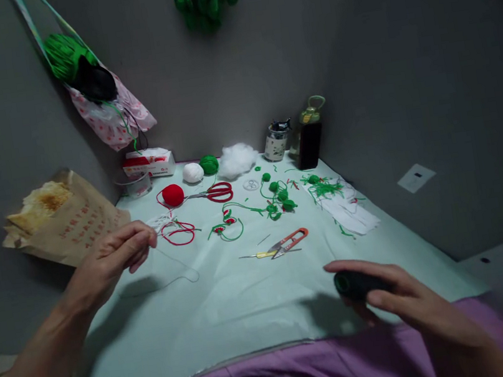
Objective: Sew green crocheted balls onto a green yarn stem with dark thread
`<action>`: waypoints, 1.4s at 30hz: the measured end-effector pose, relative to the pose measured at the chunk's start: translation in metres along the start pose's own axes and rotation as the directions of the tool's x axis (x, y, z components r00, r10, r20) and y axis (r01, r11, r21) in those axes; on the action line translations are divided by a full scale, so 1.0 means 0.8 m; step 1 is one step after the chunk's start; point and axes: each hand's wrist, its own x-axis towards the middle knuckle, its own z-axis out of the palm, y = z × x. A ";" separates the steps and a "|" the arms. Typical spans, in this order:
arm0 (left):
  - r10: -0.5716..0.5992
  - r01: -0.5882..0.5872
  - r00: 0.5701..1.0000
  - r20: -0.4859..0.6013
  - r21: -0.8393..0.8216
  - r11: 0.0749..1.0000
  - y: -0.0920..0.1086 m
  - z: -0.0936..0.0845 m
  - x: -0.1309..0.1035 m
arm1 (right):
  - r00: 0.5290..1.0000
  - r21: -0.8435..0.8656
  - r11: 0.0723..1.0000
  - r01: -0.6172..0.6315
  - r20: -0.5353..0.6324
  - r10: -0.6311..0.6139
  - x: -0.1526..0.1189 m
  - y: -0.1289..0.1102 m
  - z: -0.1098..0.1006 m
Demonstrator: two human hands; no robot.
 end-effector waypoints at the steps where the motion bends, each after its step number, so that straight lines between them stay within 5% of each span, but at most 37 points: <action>1: -0.019 0.020 0.999 -0.028 0.026 0.999 -0.004 -0.004 -0.008 | 0.996 -0.064 0.998 0.028 -0.086 -0.033 -0.009 0.004 -0.013; 6: -0.090 0.060 0.985 0.150 0.195 0.979 -0.020 0.015 -0.043 | 0.866 -0.112 0.989 0.101 -0.480 -0.143 -0.038 0.025 -0.044; 8: -0.163 0.088 0.941 0.296 0.251 0.964 -0.021 0.027 -0.049 | 0.819 -0.044 0.991 0.127 -0.559 -0.130 -0.041 0.025 -0.040; 10: -0.167 0.060 0.940 0.298 0.337 0.940 -0.017 0.028 -0.048 | 0.805 -0.015 0.993 0.117 -0.584 -0.103 -0.039 0.022 -0.034; 13: 0.038 -0.076 0.995 0.090 0.478 0.875 0.003 0.018 -0.041 | 0.814 -0.088 0.994 0.060 -0.572 -0.100 -0.032 0.011 -0.027; 15: 0.184 -0.154 0.983 -0.006 0.519 0.841 0.024 0.025 -0.039 | 0.855 -0.113 0.990 0.083 -0.502 -0.129 -0.024 0.002 -0.017; 17: 0.224 -0.208 0.975 0.011 0.414 0.886 0.045 0.054 -0.040 | 0.914 -0.071 0.988 0.138 -0.375 -0.155 -0.013 -0.009 0.002; 19: 0.127 -0.159 0.974 0.186 0.168 0.973 0.060 0.102 -0.045 | 0.961 -0.015 0.985 0.169 -0.217 -0.169 -0.003 -0.022 0.029; 20: 0.057 -0.075 0.944 0.324 0.042 0.996 0.064 0.128 -0.048 | 0.976 0.007 0.984 0.175 -0.131 -0.173 0.002 -0.028 0.044; 22: -0.022 0.126 0.774 0.633 -0.120 0.985 0.066 0.175 -0.053 | 0.983 0.066 0.981 0.184 -0.006 -0.184 0.009 -0.037 0.066; 24: 0.037 0.209 0.635 0.771 -0.217 0.953 0.061 0.200 -0.054 | 0.983 0.142 0.974 0.176 0.034 -0.183 0.012 -0.038 0.075; 25: 0.043 0.212 0.620 0.783 -0.220 0.952 0.058 0.202 -0.053 | 0.985 0.181 0.970 0.163 0.028 -0.171 0.013 -0.036 0.073; 30: -0.029 0.109 0.835 0.549 -0.114 0.987 0.039 0.156 -0.034 | 0.983 0.256 0.957 0.133 -0.161 -0.093 0.022 -0.011 0.050; 33: 0.107 -0.133 0.946 0.306 0.067 0.989 0.036 0.139 -0.030 | 0.963 0.237 0.960 0.149 -0.255 -0.087 0.032 0.000 0.053; 36: 0.162 -0.177 0.971 0.179 0.074 0.981 0.041 0.152 -0.043 | 0.956 0.223 0.964 0.142 -0.283 -0.075 0.040 0.005 0.066; 42: 0.041 0.003 0.943 0.331 -0.132 0.991 0.035 0.195 -0.071 | 0.937 0.119 0.978 0.172 -0.326 -0.125 0.041 -0.006 0.094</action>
